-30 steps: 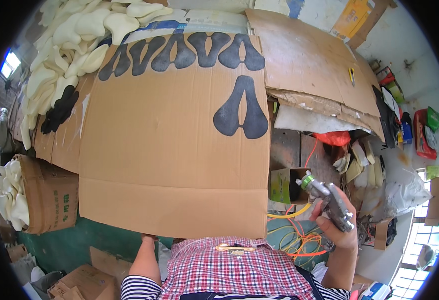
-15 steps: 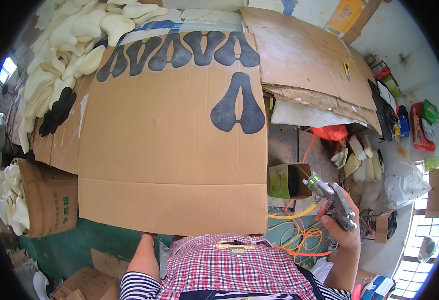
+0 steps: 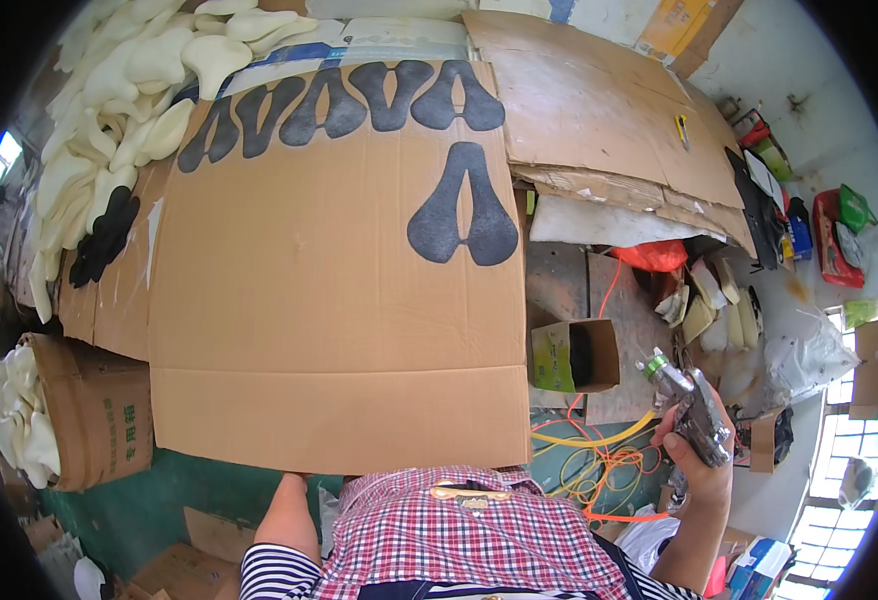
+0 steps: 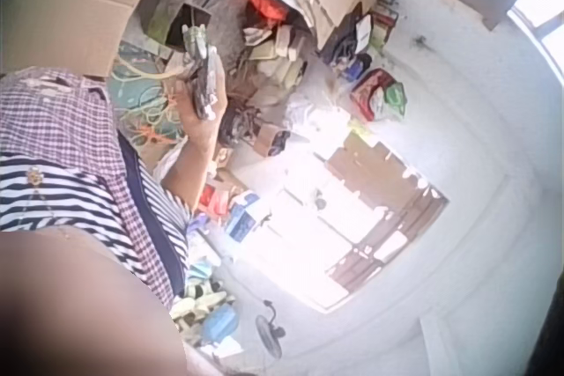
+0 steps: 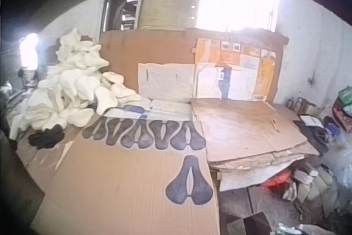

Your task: Applying glue to black seat covers and arranging them on a cardboard template.

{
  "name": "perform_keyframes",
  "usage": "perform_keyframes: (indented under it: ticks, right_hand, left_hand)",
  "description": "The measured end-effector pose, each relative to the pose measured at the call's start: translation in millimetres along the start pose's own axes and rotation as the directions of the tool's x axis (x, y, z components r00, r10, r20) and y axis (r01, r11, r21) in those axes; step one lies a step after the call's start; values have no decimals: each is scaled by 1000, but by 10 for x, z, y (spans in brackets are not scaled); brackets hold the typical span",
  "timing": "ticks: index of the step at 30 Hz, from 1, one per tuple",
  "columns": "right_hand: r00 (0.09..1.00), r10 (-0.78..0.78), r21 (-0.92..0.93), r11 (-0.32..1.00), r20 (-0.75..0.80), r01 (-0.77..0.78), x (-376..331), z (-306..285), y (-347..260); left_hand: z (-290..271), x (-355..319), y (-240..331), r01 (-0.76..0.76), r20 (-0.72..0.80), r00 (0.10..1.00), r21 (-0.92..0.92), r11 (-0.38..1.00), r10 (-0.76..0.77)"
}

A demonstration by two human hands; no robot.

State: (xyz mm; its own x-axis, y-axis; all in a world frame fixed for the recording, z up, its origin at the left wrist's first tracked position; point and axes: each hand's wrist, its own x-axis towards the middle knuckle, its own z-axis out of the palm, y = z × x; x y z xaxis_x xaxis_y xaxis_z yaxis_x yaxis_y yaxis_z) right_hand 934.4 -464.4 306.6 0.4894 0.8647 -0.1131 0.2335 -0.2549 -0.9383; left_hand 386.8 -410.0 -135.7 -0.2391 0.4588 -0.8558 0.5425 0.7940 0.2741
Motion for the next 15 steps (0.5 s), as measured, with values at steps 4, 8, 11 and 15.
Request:
perform_keyframes:
  ticks: [4, 8, 11, 15]
  right_hand:
    - [990, 29, -23, 999, 136, -26, -83, -47, 46]
    - [992, -1, 89, 996, 125, -10, -23, 115, 9]
    - [989, 5, 41, 999, 150, -12, -28, 12, 43]
    - [994, 13, 16, 1000, 105, -14, -33, -35, 53]
  left_hand:
    - [22, 9, 33, -21, 8, 1000, 31, 999, 21]
    - [22, 19, 41, -40, 11, 999, 61, 997, 39]
    - [-15, 39, 56, -56, 8, 998, 81, 995, 55]
    - [-12, 63, 104, -79, 10, 997, 106, 991, 79]
